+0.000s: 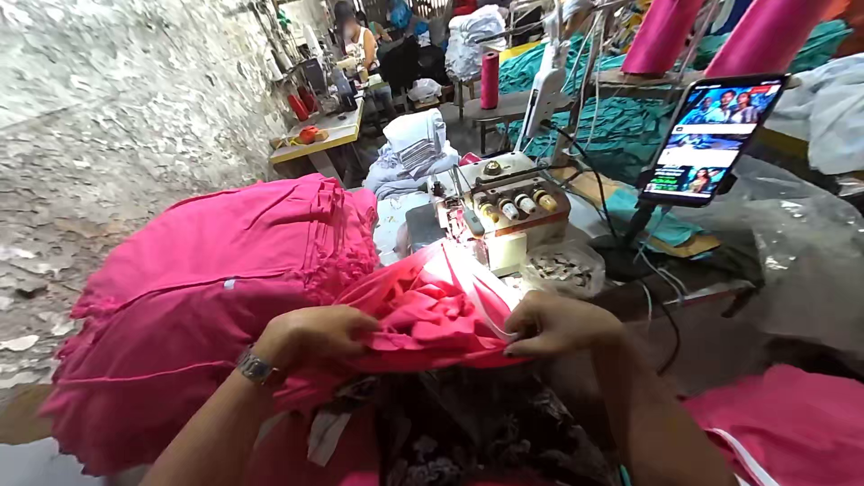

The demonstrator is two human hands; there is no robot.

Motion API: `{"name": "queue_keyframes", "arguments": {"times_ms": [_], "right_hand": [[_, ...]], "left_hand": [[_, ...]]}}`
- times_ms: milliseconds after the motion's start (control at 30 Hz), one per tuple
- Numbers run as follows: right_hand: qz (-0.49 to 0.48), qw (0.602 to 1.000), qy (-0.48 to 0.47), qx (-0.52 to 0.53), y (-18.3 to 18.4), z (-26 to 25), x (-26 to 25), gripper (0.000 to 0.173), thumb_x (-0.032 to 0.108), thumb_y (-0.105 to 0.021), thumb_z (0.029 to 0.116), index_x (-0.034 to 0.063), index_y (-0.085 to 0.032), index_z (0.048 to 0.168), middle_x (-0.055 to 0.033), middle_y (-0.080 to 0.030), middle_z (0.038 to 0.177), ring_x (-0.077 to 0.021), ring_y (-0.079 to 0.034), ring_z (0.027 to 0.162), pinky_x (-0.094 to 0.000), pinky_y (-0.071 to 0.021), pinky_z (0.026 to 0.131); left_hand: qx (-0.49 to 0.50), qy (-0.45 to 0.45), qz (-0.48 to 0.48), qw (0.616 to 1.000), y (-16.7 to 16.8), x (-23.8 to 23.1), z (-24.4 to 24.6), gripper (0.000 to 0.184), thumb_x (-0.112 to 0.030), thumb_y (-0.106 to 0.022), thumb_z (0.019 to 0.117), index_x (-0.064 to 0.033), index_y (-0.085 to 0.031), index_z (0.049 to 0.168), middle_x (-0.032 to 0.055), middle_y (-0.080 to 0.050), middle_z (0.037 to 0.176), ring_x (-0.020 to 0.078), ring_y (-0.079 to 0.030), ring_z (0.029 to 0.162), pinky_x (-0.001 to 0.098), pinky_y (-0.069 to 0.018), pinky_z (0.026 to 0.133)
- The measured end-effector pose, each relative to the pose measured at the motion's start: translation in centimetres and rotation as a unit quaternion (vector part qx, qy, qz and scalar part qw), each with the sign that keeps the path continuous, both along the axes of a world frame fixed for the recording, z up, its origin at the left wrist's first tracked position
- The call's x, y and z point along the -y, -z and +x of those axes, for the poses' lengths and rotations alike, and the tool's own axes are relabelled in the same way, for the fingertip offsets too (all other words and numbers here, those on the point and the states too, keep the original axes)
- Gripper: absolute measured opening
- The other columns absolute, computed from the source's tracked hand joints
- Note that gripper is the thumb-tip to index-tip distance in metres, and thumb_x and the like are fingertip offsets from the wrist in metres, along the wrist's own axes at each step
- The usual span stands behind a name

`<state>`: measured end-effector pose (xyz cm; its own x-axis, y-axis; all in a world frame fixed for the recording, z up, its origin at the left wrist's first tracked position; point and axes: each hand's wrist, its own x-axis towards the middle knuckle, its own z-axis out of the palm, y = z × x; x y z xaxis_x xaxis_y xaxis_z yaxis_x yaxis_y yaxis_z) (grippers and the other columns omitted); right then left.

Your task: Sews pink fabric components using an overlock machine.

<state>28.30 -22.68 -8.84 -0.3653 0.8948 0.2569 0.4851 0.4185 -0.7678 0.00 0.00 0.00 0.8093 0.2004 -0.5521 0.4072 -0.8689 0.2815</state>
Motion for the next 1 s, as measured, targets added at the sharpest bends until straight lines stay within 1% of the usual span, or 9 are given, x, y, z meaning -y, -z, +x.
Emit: {"name": "queue_keyframes", "arguments": {"times_ms": [100,167,233,367,500,700,833,900,1000], "right_hand": [[0.046,0.998,-0.029,-0.020,2.1,1.1,0.0,0.028,0.020,-0.067,0.0927,-0.0010,-0.063,0.074,-0.0011,-0.060,0.066,0.0013,-0.054,0.063,-0.0170,-0.0439,0.059],[-0.024,0.999,0.032,0.028,3.4,1.9,0.4,0.019,0.014,-0.068,0.0906,-0.0052,-0.073,0.090,-0.0120,-0.071,0.086,-0.0136,-0.066,0.081,-0.0334,-0.0549,0.077],[-0.103,0.990,0.076,0.065,4.8,1.6,0.6,0.016,0.009,-0.070,0.0905,-0.0072,-0.072,0.090,-0.0181,-0.069,0.085,-0.0263,-0.066,0.082,-0.0483,-0.0524,0.079],[-0.108,0.989,0.088,0.057,5.3,0.3,1.2,0.018,0.007,-0.061,0.0969,-0.0060,-0.072,0.098,-0.0170,-0.070,0.086,-0.0237,-0.066,0.081,-0.0444,-0.0531,0.079],[-0.115,0.978,0.151,0.085,2.7,-1.3,2.8,0.025,0.005,-0.053,0.1019,-0.0056,-0.061,0.124,-0.0238,-0.069,0.096,-0.0362,-0.068,0.088,-0.0555,-0.0526,0.084],[0.154,0.963,0.221,0.025,2.2,-4.0,3.9,0.015,0.009,-0.065,0.0905,-0.0017,-0.074,0.085,-0.0131,-0.075,0.093,-0.0167,-0.072,0.088,-0.0314,-0.0565,0.084],[0.156,0.958,0.210,-0.118,2.3,-6.0,2.5,0.021,0.011,-0.062,0.0978,-0.0062,-0.071,0.089,-0.0074,-0.072,0.083,0.0024,-0.065,0.076,-0.0119,-0.0530,0.073],[0.176,0.947,0.208,-0.169,1.9,-7.2,1.6,0.021,0.008,-0.058,0.1007,-0.0080,-0.069,0.094,-0.0065,-0.073,0.082,0.0013,-0.068,0.075,-0.0145,-0.0565,0.073],[0.227,0.922,0.203,-0.239,1.4,-9.0,-0.4,0.021,-0.001,-0.052,0.0980,-0.0116,-0.064,0.111,-0.0085,-0.073,0.104,-0.0050,-0.070,0.098,-0.0238,-0.0582,0.091]], "left_hand": [[0.125,0.016,0.000,0.992,0.4,-0.8,-0.6,0.018,-0.012,-0.059,0.1002,-0.0009,-0.067,0.111,0.0130,-0.069,0.085,0.0239,-0.066,0.076,0.0478,-0.0538,0.072],[0.121,0.010,0.022,0.992,2.2,-1.8,-0.4,0.019,-0.011,-0.058,0.1026,0.0034,-0.070,0.103,0.0178,-0.068,0.085,0.0301,-0.066,0.079,0.0528,-0.0517,0.076],[0.148,0.033,0.030,0.988,4.9,-2.6,-0.1,0.021,-0.010,-0.057,0.1025,0.0063,-0.070,0.100,0.0214,-0.069,0.091,0.0348,-0.068,0.088,0.0553,-0.0520,0.083],[0.290,0.050,0.022,0.955,7.9,-1.8,1.0,0.019,0.002,-0.056,0.0970,0.0121,-0.072,0.095,0.0270,-0.070,0.115,0.0396,-0.066,0.114,0.0506,-0.0486,0.103],[0.354,0.059,0.012,0.933,8.3,0.2,1.7,0.021,0.009,-0.052,0.0949,0.0096,-0.070,0.106,0.0250,-0.071,0.106,0.0366,-0.069,0.103,0.0474,-0.0529,0.095],[0.270,0.031,0.044,0.961,6.7,2.9,1.2,0.035,-0.020,-0.074,0.0927,0.0088,-0.066,0.111,0.0281,-0.065,0.105,0.0423,-0.065,0.101,0.0543,-0.0525,0.089],[0.243,-0.002,0.118,0.963,6.8,4.8,0.9,0.031,-0.018,-0.067,0.0979,0.0118,-0.067,0.108,0.0298,-0.068,0.104,0.0457,-0.068,0.100,0.0565,-0.0538,0.090],[0.245,0.005,0.122,0.962,6.8,5.7,0.5,0.027,-0.015,-0.066,0.0987,0.0108,-0.069,0.105,0.0293,-0.068,0.101,0.0451,-0.069,0.097,0.0569,-0.0555,0.086],[0.399,0.116,0.096,0.904,8.0,6.4,-0.3,0.014,-0.011,-0.065,0.0946,-0.0015,-0.074,0.088,0.0149,-0.067,0.084,0.0262,-0.068,0.075,0.0374,-0.0580,0.067]]}}
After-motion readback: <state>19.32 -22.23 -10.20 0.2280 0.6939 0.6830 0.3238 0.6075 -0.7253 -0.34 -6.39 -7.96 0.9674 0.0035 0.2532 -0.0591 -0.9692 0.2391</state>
